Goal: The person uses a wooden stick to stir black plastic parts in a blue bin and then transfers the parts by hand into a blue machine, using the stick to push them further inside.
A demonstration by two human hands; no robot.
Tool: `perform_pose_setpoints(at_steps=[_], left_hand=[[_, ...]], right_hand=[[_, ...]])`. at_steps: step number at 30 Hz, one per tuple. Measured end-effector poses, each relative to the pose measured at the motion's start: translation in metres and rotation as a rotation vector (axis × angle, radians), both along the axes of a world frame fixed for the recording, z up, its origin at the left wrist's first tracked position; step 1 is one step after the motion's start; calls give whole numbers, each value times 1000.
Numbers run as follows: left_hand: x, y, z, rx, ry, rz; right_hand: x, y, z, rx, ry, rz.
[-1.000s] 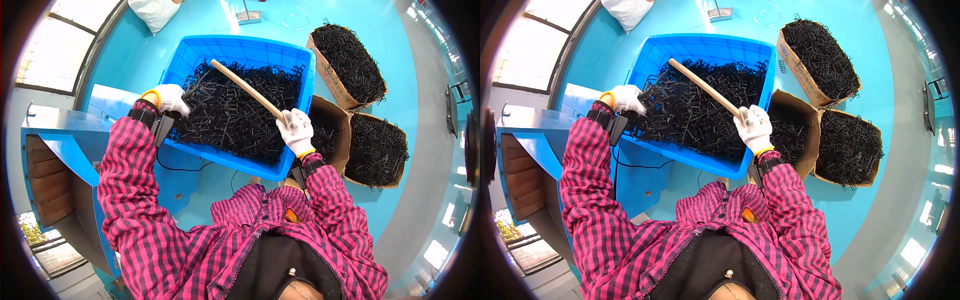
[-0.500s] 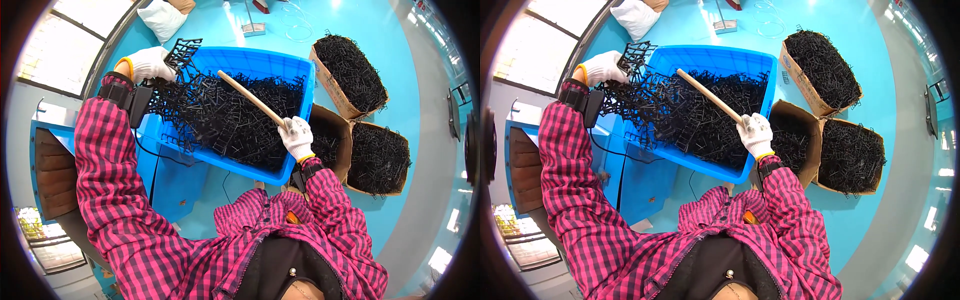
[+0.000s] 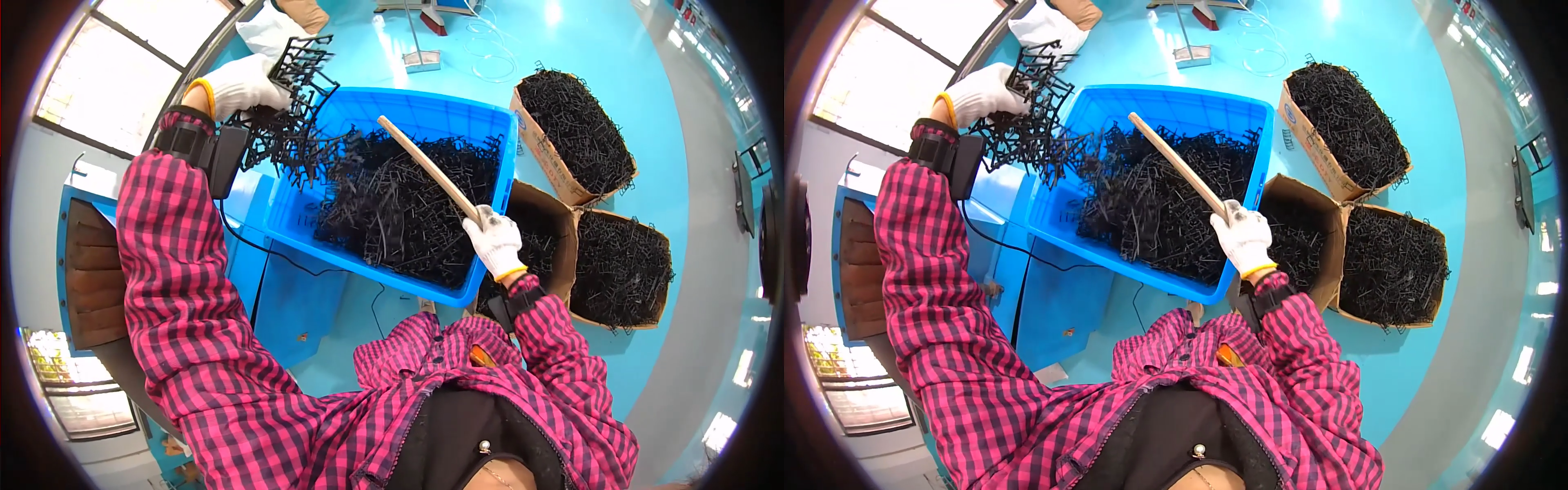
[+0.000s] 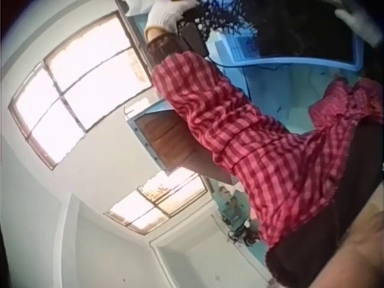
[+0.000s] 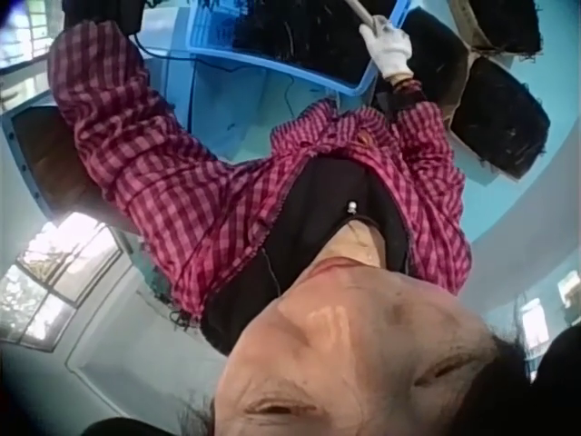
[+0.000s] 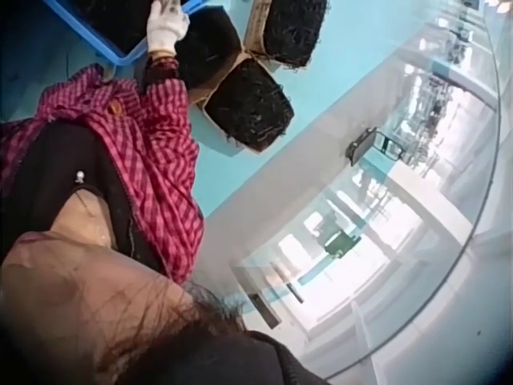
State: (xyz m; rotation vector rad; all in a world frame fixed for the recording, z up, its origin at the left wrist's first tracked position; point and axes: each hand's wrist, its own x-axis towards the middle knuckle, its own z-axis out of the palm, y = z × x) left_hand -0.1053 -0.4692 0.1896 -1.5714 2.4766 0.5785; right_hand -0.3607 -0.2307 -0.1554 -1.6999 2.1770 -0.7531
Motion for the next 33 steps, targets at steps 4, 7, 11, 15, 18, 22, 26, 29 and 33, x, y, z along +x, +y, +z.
perform_pose_setpoints(at_steps=[4,7,11,15,18,22,26,29,33], left_hand=[[15,-5,-7,32,1,95],[17,-4,-5,24,18,135],[7,7,18,-82,36,65],[6,22,38,-245,32,-33],[34,20,61,-325,111,-36],[65,41,118,-404,40,-87],[96,68,148,-532,52,-13],[124,107,175,-668,57,61],[166,163,204,-842,40,180]], right_hand=[[-16,30,46,187,-39,22],[-16,44,61,246,-60,64],[1,43,95,293,-155,117],[22,35,145,331,-304,167],[29,37,172,331,-341,211],[32,37,198,150,-392,261],[36,25,228,112,-454,326],[45,14,256,-26,-432,431],[78,1,304,-55,-503,495]])
